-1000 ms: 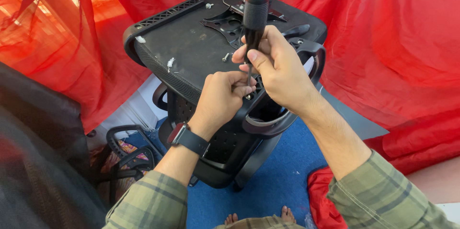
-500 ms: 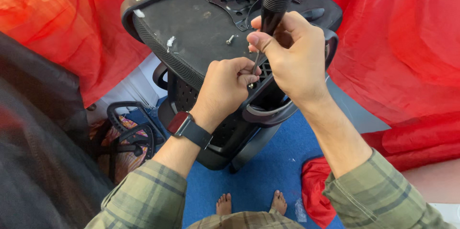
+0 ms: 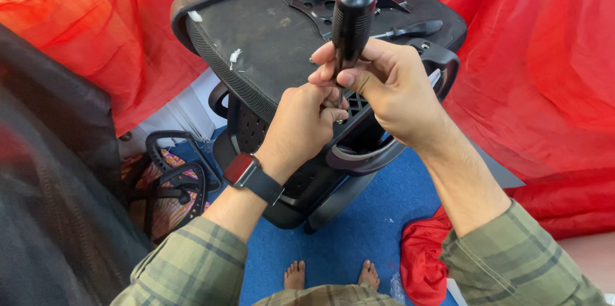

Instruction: The person uses a screwdriver to tighten screws into the underside of an overturned black office chair, securing the base to the seat. The person works on multiple screw locations around the chair base.

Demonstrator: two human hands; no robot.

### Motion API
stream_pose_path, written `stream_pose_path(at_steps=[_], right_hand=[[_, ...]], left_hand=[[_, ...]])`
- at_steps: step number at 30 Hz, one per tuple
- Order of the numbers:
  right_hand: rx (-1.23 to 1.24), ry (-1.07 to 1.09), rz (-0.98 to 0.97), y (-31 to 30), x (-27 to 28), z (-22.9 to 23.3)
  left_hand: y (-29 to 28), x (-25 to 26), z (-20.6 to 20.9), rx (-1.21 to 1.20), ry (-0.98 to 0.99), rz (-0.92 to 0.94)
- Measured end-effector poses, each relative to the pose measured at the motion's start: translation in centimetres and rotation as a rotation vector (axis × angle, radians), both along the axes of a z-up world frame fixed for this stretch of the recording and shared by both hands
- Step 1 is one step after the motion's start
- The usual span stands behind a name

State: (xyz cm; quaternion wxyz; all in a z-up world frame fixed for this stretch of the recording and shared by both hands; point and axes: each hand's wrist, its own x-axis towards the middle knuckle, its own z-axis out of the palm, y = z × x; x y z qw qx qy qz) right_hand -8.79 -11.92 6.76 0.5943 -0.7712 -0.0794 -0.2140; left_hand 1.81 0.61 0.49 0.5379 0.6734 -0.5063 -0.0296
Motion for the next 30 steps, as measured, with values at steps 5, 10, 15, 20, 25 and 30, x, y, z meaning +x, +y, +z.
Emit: stream_pose_path(at_steps=[5, 10, 15, 20, 25, 30], right_hand=[[0.181, -0.089, 0.005, 0.0, 0.6, -0.2], [0.136, -0.107, -0.141, -0.1, 0.2, -0.7], [-0.061, -0.092, -0.338, -0.1, 0.4, -0.7], [-0.024, -0.086, -0.389, 0.1, 0.7, -0.1], [0.022, -0.038, -0.347, 0.3, 0.5, 0.4], [0.055, -0.002, -0.154, 0.6, 0.1, 0.5]], left_hand=[[-0.4, -0.1, 0.3, -0.047, -0.09, 0.02], [-0.6, -0.6, 0.5, 0.024, -0.151, 0.085], [-0.4, -0.6, 0.6, -0.013, -0.123, 0.058], [-0.5, -0.3, 0.5, -0.009, -0.104, 0.032], [-0.3, -0.1, 0.5, 0.0, -0.019, 0.002], [-0.2, 0.3, 0.4, 0.025, 0.115, -0.052]])
